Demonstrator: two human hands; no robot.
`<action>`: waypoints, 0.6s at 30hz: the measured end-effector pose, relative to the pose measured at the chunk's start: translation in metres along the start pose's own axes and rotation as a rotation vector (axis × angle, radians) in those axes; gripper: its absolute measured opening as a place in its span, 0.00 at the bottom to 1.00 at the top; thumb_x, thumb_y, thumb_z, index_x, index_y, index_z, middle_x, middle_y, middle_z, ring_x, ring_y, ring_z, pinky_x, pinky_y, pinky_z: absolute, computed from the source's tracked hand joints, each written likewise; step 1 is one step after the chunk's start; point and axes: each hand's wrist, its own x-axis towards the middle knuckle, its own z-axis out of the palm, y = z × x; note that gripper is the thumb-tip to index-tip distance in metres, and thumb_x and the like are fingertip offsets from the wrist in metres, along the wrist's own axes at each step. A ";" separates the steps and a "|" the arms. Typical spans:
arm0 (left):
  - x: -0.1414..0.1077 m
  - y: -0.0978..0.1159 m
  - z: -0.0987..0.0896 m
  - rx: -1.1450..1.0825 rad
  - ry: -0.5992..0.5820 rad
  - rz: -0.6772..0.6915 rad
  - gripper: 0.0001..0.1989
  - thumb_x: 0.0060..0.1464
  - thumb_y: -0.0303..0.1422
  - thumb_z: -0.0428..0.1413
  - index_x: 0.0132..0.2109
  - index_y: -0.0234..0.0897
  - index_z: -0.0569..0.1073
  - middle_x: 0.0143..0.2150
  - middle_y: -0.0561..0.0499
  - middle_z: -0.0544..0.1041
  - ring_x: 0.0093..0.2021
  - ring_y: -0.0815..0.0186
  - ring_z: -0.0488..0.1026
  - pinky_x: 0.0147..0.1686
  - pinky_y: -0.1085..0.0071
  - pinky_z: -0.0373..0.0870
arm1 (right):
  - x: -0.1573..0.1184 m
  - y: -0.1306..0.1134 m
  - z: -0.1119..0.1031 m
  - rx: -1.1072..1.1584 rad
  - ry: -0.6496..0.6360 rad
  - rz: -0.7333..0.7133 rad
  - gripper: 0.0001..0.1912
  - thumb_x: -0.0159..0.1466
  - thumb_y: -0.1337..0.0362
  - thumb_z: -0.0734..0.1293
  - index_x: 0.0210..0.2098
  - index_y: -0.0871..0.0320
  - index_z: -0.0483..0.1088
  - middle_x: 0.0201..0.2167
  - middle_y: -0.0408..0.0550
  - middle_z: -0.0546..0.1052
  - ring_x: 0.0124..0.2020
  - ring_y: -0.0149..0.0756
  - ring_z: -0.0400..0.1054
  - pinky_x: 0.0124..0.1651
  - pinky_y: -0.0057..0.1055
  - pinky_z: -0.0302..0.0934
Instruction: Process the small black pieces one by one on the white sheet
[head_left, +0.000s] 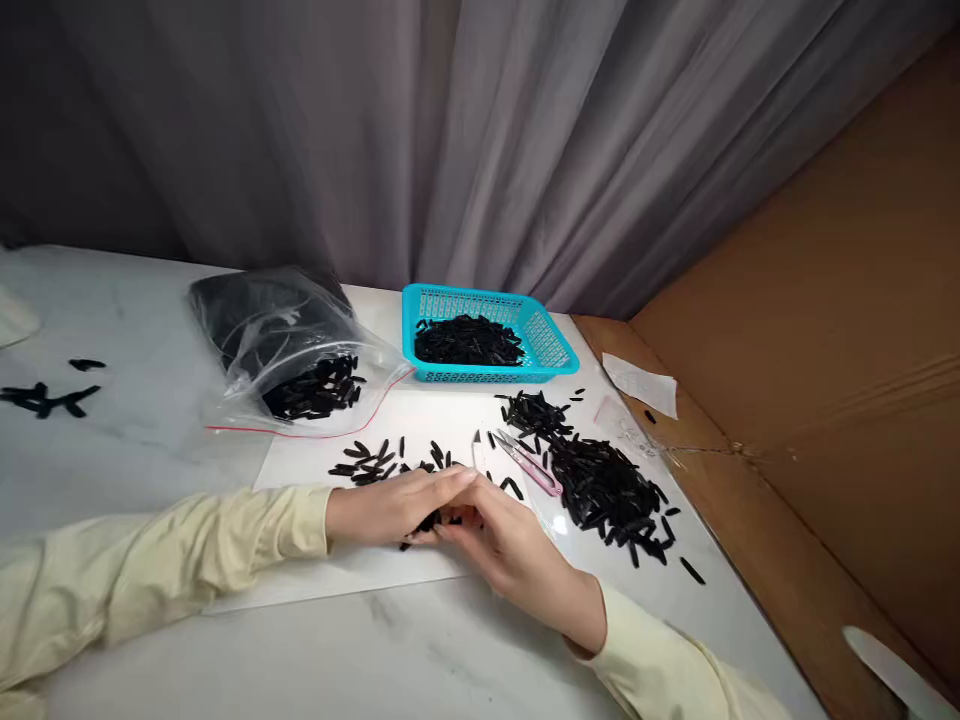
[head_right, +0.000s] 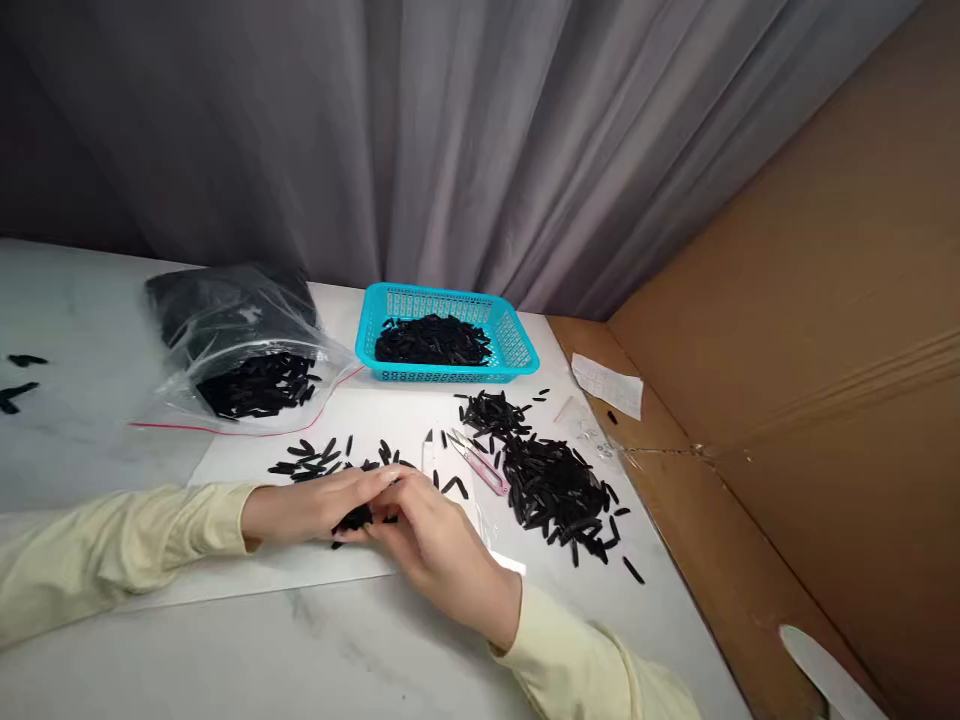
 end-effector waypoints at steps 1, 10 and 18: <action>-0.001 0.001 0.000 -0.009 -0.010 -0.009 0.22 0.63 0.47 0.31 0.34 0.36 0.58 0.19 0.59 0.54 0.19 0.71 0.51 0.24 0.72 0.54 | 0.000 0.000 0.001 -0.012 -0.003 0.003 0.05 0.64 0.71 0.59 0.39 0.58 0.62 0.38 0.50 0.70 0.39 0.34 0.66 0.40 0.29 0.64; -0.001 0.005 0.000 -0.151 -0.041 -0.082 0.21 0.63 0.46 0.40 0.50 0.33 0.62 0.18 0.61 0.54 0.17 0.73 0.50 0.17 0.76 0.48 | -0.001 0.000 0.000 -0.053 0.068 -0.015 0.06 0.64 0.71 0.58 0.39 0.58 0.63 0.34 0.50 0.72 0.35 0.35 0.69 0.35 0.28 0.65; 0.001 -0.009 -0.002 -0.374 -0.018 -0.011 0.25 0.61 0.46 0.43 0.57 0.31 0.59 0.17 0.63 0.57 0.14 0.75 0.47 0.13 0.80 0.47 | -0.001 -0.008 -0.010 0.156 0.122 0.228 0.04 0.64 0.66 0.61 0.38 0.57 0.67 0.28 0.46 0.76 0.29 0.33 0.71 0.31 0.27 0.65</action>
